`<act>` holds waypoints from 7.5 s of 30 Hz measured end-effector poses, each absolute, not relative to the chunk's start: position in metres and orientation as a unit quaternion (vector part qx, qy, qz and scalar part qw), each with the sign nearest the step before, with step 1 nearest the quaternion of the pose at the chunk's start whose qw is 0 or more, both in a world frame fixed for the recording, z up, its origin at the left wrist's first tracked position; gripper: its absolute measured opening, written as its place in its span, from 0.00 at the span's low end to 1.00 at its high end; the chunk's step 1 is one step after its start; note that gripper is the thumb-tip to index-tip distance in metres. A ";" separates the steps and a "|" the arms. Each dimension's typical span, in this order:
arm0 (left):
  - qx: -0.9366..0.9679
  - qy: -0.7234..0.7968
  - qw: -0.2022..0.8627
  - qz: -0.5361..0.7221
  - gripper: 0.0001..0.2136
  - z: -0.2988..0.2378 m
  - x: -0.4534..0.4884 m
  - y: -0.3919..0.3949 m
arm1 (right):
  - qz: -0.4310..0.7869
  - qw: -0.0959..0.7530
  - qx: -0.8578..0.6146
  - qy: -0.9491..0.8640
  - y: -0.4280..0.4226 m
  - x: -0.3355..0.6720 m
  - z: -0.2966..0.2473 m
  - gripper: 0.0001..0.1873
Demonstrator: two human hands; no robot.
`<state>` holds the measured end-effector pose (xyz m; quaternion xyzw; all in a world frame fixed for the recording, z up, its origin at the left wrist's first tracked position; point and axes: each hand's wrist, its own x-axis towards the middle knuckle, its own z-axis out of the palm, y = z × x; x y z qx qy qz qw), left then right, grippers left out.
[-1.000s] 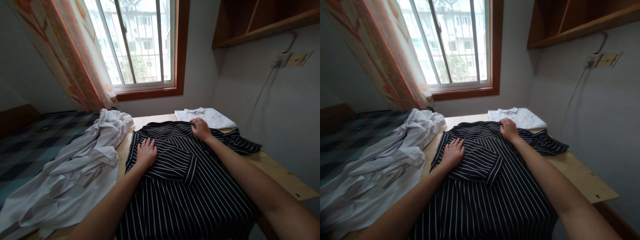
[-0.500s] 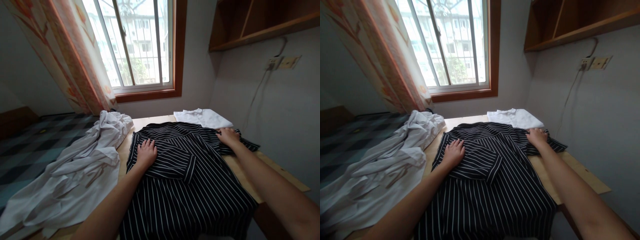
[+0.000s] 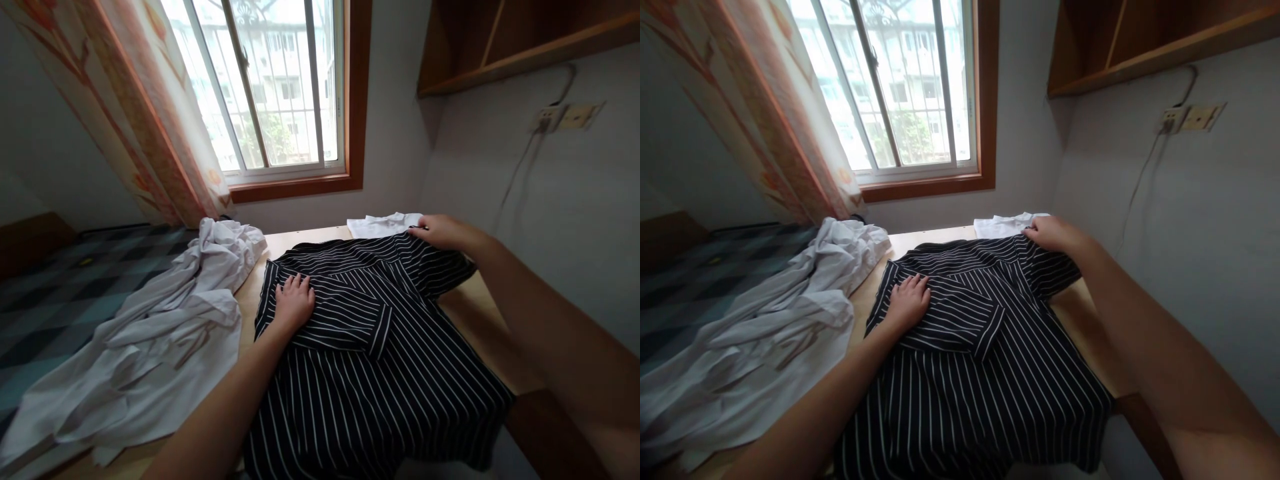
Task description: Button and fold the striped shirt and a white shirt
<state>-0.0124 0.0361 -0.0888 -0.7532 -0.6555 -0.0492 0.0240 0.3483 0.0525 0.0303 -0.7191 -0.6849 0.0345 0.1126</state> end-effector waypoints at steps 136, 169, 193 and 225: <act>-0.834 -0.549 -0.061 0.000 0.20 -0.045 -0.068 0.013 | -0.183 -0.041 -0.542 -0.819 0.148 0.262 -0.041 0.15; -0.746 -0.664 0.033 -0.036 0.23 -0.042 -0.069 0.013 | 0.083 0.015 -0.754 -0.651 0.073 0.277 -0.070 0.33; -0.696 -0.715 -0.009 -0.061 0.34 -0.096 -0.042 0.076 | -0.111 0.081 -0.684 -0.717 0.132 0.247 -0.056 0.21; -0.887 -0.459 -0.011 -0.057 0.19 -0.068 -0.048 0.034 | 0.012 0.082 -0.422 -0.903 0.061 0.223 -0.088 0.29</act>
